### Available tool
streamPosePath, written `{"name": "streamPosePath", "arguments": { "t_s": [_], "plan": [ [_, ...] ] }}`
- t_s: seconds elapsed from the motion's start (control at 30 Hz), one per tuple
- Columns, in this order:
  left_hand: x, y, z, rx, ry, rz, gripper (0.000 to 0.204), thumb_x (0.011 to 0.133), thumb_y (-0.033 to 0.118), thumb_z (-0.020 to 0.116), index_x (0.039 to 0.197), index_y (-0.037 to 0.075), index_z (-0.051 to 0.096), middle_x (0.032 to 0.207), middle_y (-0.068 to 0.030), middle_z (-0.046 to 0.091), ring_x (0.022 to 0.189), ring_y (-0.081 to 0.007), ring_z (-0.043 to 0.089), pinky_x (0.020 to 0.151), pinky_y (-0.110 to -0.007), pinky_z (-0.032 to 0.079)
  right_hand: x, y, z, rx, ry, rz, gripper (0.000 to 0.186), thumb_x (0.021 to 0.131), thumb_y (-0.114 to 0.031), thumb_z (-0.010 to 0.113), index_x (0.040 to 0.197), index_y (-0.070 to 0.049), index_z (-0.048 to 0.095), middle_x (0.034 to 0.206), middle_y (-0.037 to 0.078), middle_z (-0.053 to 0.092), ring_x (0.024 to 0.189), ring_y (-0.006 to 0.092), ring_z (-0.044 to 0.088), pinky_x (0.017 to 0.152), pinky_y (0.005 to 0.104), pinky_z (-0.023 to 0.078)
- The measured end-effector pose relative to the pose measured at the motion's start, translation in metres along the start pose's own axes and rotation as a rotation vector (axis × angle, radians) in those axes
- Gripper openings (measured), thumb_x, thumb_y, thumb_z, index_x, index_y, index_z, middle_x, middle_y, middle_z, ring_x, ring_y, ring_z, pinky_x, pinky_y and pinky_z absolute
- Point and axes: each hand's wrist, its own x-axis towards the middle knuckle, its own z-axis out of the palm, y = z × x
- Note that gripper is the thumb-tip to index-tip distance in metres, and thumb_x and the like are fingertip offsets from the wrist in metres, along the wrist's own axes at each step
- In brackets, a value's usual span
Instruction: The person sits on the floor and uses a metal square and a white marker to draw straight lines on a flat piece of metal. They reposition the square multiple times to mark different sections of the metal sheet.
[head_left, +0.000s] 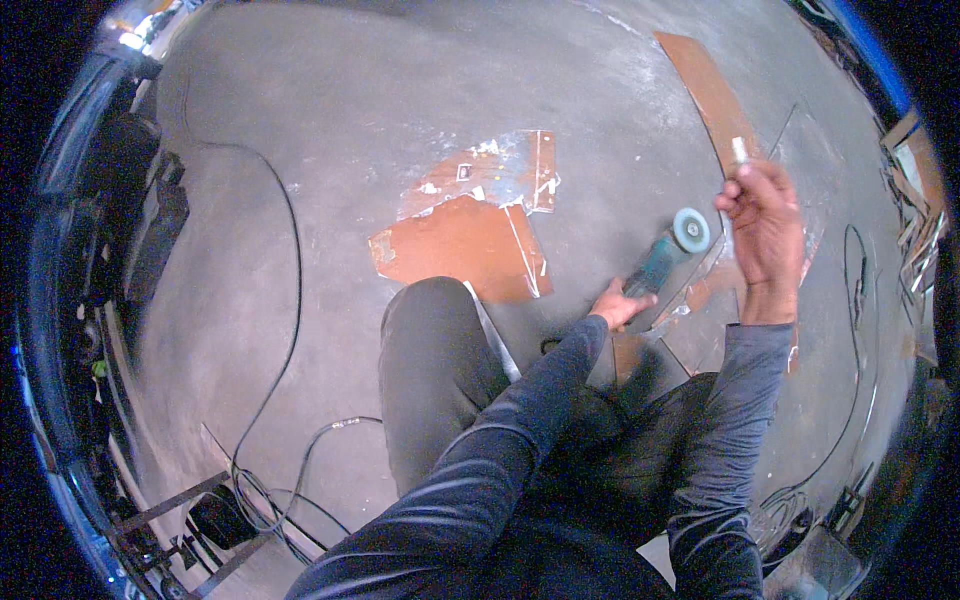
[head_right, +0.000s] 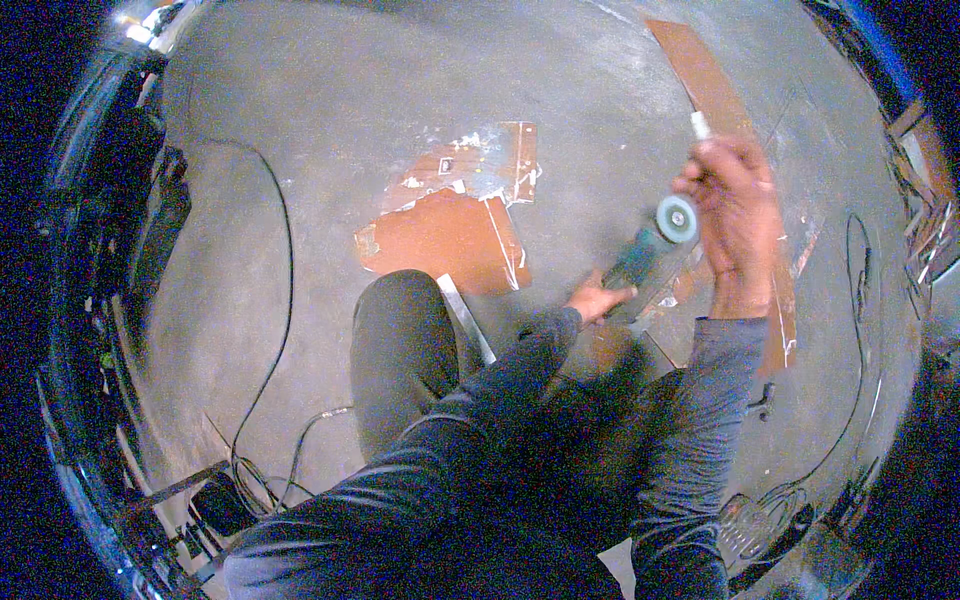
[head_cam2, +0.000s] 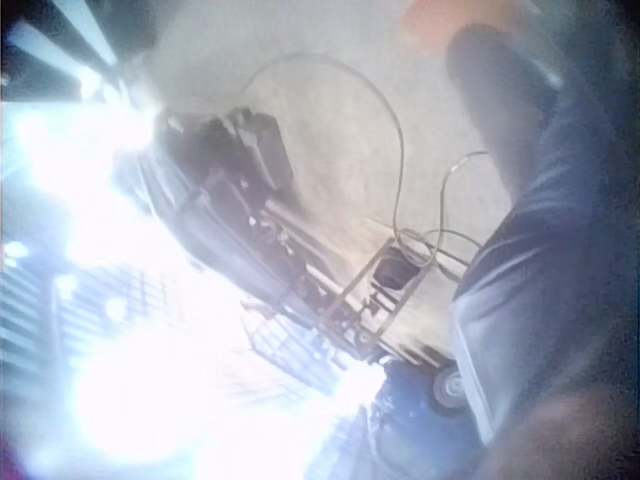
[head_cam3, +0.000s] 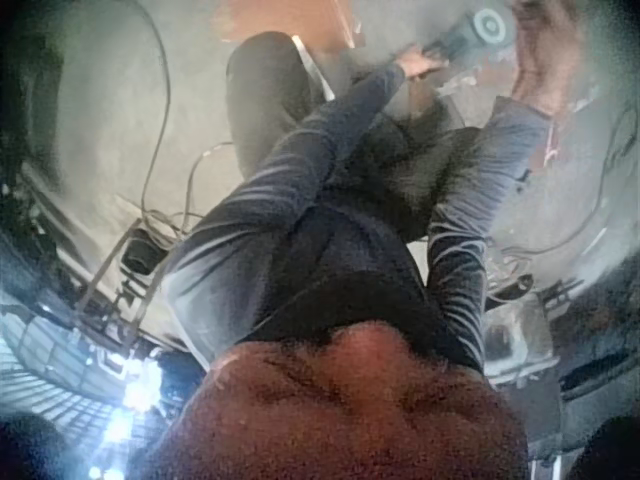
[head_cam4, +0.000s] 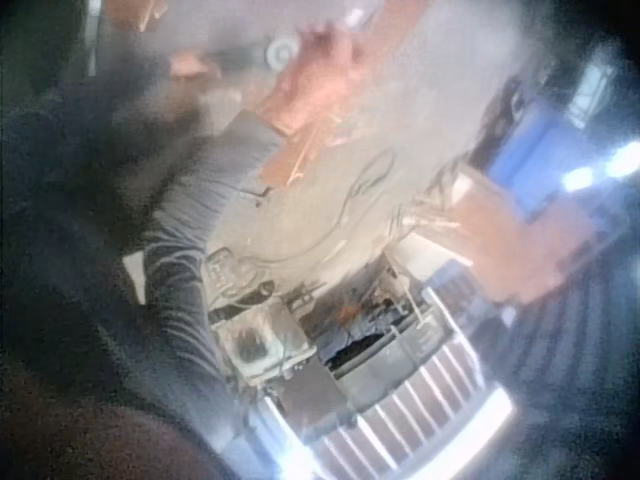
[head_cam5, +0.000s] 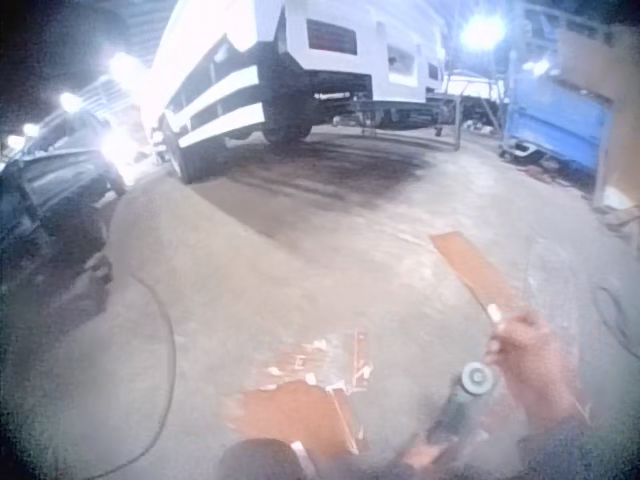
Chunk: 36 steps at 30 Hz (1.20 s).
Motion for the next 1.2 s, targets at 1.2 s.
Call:
{"name": "streamPosePath", "arguments": {
  "t_s": [1.2],
  "plan": [
    [-0.032,0.010,0.020,0.546,0.105,-0.007,0.085,0.075,0.017,0.080,0.146,0.002,0.035,0.131,-0.0237,0.048,0.108,-0.0428,0.066,0.092,-0.047,0.056,0.026,0.033,0.035,0.089,-0.116,0.185,0.032,0.096,-0.014,0.064,0.124,-0.001,0.055,0.102,0.011,0.069,0.079,0.0164,0.066,0.068,0.0314,0.057]
  ]
}}
